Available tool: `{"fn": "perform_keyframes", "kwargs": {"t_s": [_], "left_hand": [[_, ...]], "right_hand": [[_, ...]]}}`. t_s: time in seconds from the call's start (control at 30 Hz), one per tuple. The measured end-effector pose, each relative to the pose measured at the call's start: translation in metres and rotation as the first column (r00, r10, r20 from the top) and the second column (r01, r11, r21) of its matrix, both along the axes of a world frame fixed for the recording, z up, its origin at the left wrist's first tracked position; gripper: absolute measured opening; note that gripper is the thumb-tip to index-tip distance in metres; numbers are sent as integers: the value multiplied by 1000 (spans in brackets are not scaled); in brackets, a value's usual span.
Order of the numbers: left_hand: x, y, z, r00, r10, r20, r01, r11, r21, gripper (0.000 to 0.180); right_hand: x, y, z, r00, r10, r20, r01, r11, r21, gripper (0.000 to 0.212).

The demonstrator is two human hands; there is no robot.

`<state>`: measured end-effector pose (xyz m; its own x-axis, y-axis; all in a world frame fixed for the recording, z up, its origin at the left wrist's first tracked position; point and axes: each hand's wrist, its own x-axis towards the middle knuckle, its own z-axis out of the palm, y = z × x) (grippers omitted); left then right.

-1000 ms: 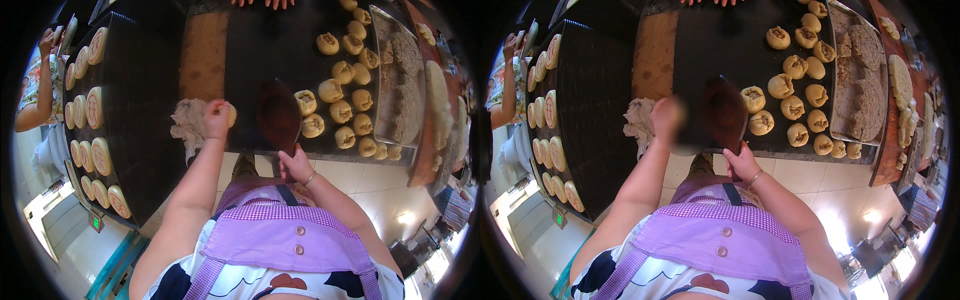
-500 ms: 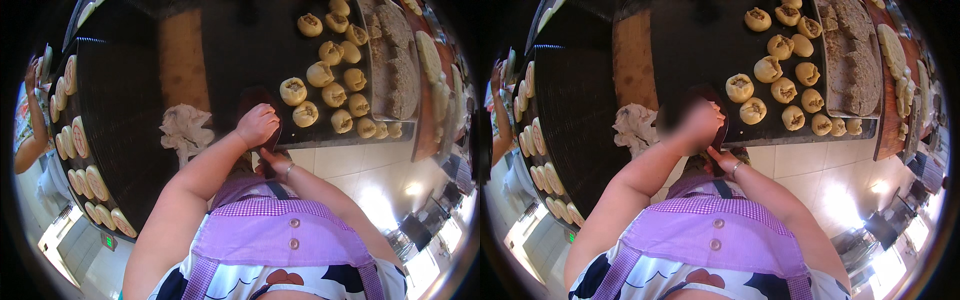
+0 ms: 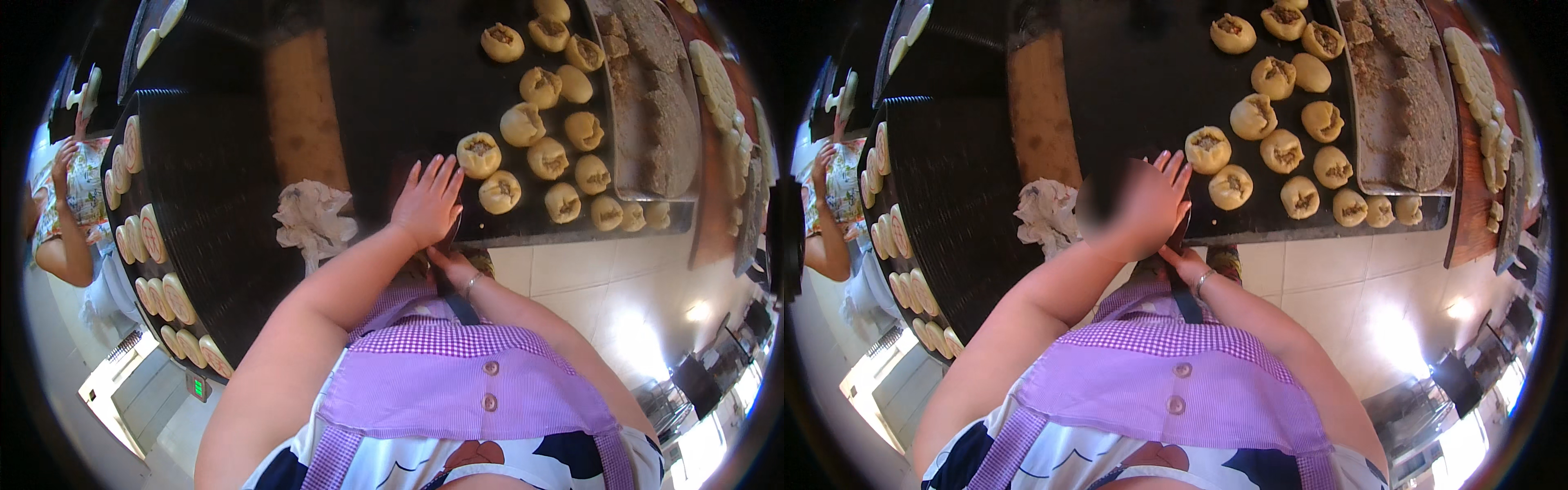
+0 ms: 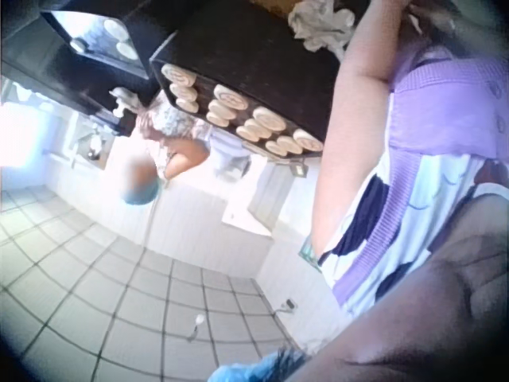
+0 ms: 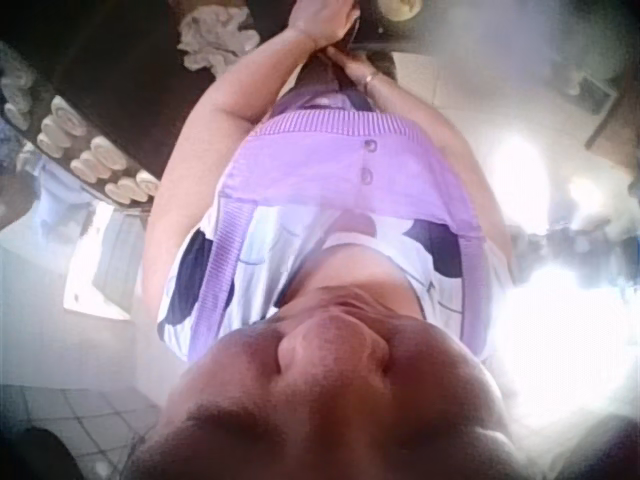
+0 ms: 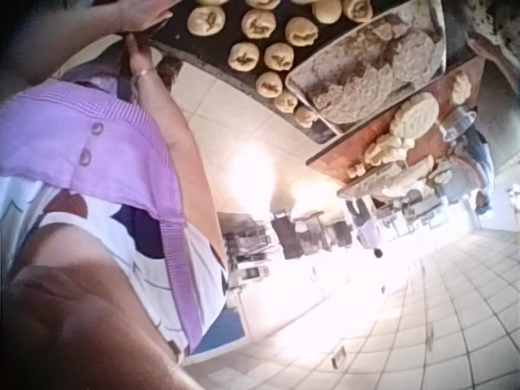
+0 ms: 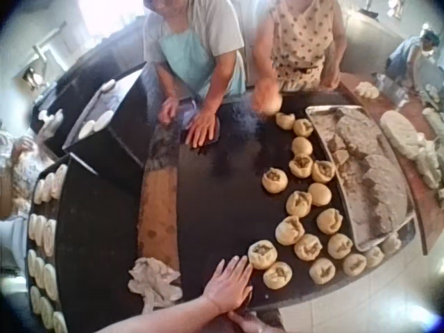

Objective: The person prepares pastries by pressing filled dough into a wooden mold, flattening it by hand, and tapping the mold against a table to release the shaped cakes onto a tray. They also move trays of finished items to a cooling rack.

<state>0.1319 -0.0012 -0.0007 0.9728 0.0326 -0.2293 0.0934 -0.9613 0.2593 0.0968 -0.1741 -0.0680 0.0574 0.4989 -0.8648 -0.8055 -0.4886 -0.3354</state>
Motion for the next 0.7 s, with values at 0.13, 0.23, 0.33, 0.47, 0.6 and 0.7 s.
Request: {"fn": "perform_keyframes", "kwargs": {"t_s": [0.13, 0.23, 0.33, 0.47, 0.6, 0.7], "left_hand": [[-8, -2, -14, 999, 4, 37, -3, 1000, -15, 65], [-12, -6, -16, 997, 66, 28, -66, 997, 24, 67], [-4, -23, -5, 967, 242, -86, -240, 970, 37, 67], [1, -8, -15, 973, 230, 12, -230, 968, 98, 60], [-1, -5, -21, 987, 143, 67, -149, 985, 91, 56], [0, 4, -25, 988, 155, -1, -155, 988, 12, 53]], "right_hand": [[-13, -8, -31, 998, 2, -62, 7, 990, 139, 51], [-8, -1, -15, 978, -55, -203, 72, 994, 77, 50], [9, -3, 11, 995, 52, -87, -50, 998, 26, 50], [19, -4, 19, 974, 219, -57, -220, 976, -11, 46], [21, -4, 22, 976, 218, -27, -219, 975, -42, 46], [19, -7, 17, 965, 257, -41, -260, 964, -64, 46]]}}
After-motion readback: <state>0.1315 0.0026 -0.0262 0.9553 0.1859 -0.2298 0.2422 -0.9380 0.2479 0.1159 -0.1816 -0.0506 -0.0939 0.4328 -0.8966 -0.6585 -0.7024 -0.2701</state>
